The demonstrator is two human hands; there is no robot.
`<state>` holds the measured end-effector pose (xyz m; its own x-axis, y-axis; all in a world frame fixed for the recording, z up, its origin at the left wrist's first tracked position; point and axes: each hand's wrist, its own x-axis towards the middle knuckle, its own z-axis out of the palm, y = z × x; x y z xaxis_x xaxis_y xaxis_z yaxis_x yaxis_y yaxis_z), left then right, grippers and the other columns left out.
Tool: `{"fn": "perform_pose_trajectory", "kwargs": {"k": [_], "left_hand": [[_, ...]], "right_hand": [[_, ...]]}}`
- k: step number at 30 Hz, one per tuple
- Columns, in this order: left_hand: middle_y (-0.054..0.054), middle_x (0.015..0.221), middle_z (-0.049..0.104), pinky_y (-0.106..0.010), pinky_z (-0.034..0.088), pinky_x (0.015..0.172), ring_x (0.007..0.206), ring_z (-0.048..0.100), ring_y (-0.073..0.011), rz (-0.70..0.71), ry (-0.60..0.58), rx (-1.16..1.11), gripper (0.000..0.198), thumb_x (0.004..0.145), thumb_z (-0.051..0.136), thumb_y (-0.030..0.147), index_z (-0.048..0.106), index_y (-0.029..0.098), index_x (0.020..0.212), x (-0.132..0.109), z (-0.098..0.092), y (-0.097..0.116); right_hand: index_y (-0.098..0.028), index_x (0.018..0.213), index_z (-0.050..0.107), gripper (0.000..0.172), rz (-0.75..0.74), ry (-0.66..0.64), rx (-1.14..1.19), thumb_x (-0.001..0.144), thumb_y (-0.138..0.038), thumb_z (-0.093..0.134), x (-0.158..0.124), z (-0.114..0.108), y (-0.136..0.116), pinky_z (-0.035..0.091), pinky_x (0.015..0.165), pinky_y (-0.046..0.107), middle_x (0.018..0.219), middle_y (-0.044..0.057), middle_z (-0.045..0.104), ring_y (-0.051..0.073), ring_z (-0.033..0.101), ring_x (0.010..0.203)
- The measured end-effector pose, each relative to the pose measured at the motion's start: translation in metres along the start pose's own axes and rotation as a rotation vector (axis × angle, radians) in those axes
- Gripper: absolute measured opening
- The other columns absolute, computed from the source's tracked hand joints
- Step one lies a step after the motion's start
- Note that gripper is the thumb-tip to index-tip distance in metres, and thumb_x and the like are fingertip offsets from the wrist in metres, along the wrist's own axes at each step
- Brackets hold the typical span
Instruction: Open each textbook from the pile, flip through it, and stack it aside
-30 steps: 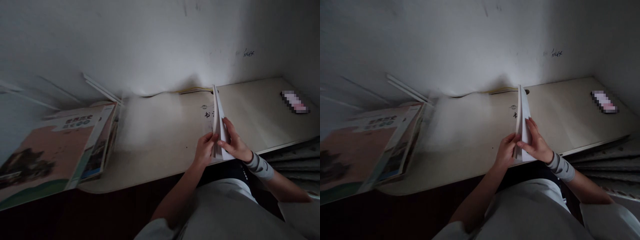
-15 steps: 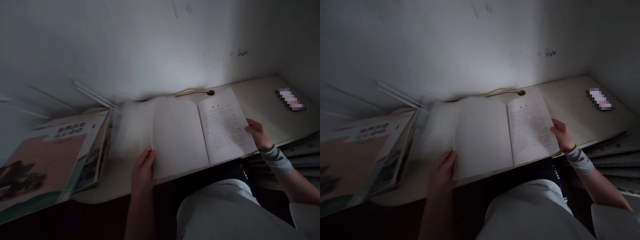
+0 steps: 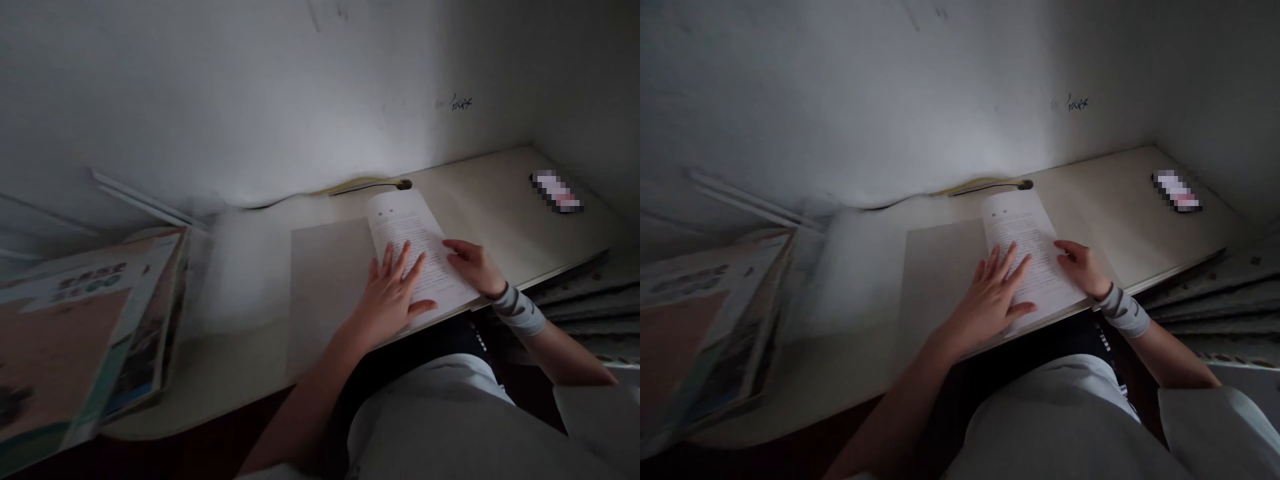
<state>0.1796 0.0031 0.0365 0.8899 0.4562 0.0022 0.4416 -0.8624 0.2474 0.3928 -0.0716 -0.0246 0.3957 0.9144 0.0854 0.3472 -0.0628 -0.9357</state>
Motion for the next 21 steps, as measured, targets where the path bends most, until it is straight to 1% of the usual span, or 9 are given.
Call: {"fn": "perform_pose_trajectory", "kwargs": {"k": [3,4,6,7,9,12,15,17,21], "left_hand": [[-0.018,0.158,0.014,-0.066,0.024,0.106,0.143,0.008,-0.0417,-0.012,-0.127,0.077,0.080,0.087,0.039,0.064,0.019,0.018,0.150,0.040,-0.004,0.012],[-0.017,0.158,0.015,-0.066,0.024,0.106,0.144,0.009,-0.0415,-0.034,-0.147,0.100,0.080,0.088,0.036,0.064,0.018,0.018,0.150,0.048,-0.002,0.012],[-0.017,0.157,0.019,-0.068,0.021,0.106,0.143,0.010,-0.0414,-0.067,-0.160,0.148,0.079,0.088,0.031,0.065,0.022,0.017,0.150,0.059,0.005,0.007],[-0.018,0.156,0.021,-0.069,0.019,0.106,0.143,0.011,-0.0414,-0.067,-0.161,0.168,0.078,0.089,0.029,0.066,0.025,0.016,0.149,0.062,0.011,0.004],[-0.019,0.154,0.027,-0.071,0.014,0.106,0.143,0.015,-0.0410,-0.047,-0.170,0.192,0.078,0.088,0.027,0.067,0.031,0.015,0.146,0.064,0.025,-0.001],[-0.019,0.154,0.026,-0.070,0.012,0.107,0.142,0.020,-0.0395,-0.023,-0.195,0.202,0.079,0.087,0.029,0.068,0.032,0.015,0.146,0.063,0.042,-0.004],[-0.020,0.155,0.021,-0.069,0.012,0.108,0.142,0.021,-0.0389,-0.011,-0.190,0.209,0.081,0.087,0.033,0.067,0.028,0.012,0.147,0.064,0.052,-0.004],[-0.021,0.155,0.019,-0.069,0.012,0.108,0.142,0.020,-0.0391,-0.011,-0.179,0.211,0.083,0.087,0.033,0.067,0.026,0.011,0.148,0.065,0.055,-0.003],[-0.021,0.156,0.017,-0.069,0.014,0.107,0.143,0.017,-0.0391,-0.007,-0.188,0.207,0.084,0.087,0.031,0.067,0.024,0.011,0.148,0.066,0.055,-0.003]], "right_hand": [[-0.013,0.121,0.057,0.040,-0.042,-0.102,0.026,0.085,-0.027,0.046,0.001,0.019,0.000,0.054,0.069,0.032,0.094,0.009,0.071,0.018,0.065,0.077],[-0.011,0.127,0.052,0.044,-0.060,-0.120,-0.027,0.086,-0.024,0.042,0.002,0.024,0.000,0.054,0.071,0.033,0.096,0.010,0.071,0.019,0.066,0.079],[-0.007,0.137,0.041,0.052,-0.108,-0.092,-0.269,0.086,-0.019,0.041,0.002,0.026,0.002,0.053,0.080,0.038,0.105,0.015,0.069,0.022,0.066,0.091],[-0.006,0.139,0.038,0.055,-0.139,-0.054,-0.427,0.086,-0.018,0.042,0.002,0.024,0.004,0.050,0.087,0.040,0.114,0.018,0.066,0.024,0.063,0.101],[-0.005,0.140,0.038,0.057,-0.178,0.031,-0.724,0.086,-0.021,0.047,0.001,0.016,0.008,0.039,0.102,0.046,0.134,0.022,0.053,0.029,0.050,0.124],[-0.002,0.138,0.040,0.061,-0.130,0.037,-1.017,0.089,-0.036,0.050,-0.002,0.001,0.017,0.026,0.110,0.053,0.145,0.026,0.038,0.034,0.034,0.136],[0.002,0.137,0.041,0.065,-0.097,-0.031,-1.128,0.091,-0.044,0.046,-0.005,-0.008,0.026,0.025,0.111,0.051,0.145,0.028,0.037,0.034,0.033,0.137],[0.003,0.136,0.042,0.063,-0.113,-0.052,-1.138,0.093,-0.043,0.042,-0.006,-0.010,0.030,0.026,0.111,0.048,0.146,0.027,0.037,0.033,0.034,0.137],[0.001,0.135,0.045,0.055,-0.142,-0.022,-1.104,0.095,-0.036,0.037,-0.007,-0.006,0.033,0.028,0.110,0.047,0.145,0.025,0.040,0.030,0.036,0.136]]}}
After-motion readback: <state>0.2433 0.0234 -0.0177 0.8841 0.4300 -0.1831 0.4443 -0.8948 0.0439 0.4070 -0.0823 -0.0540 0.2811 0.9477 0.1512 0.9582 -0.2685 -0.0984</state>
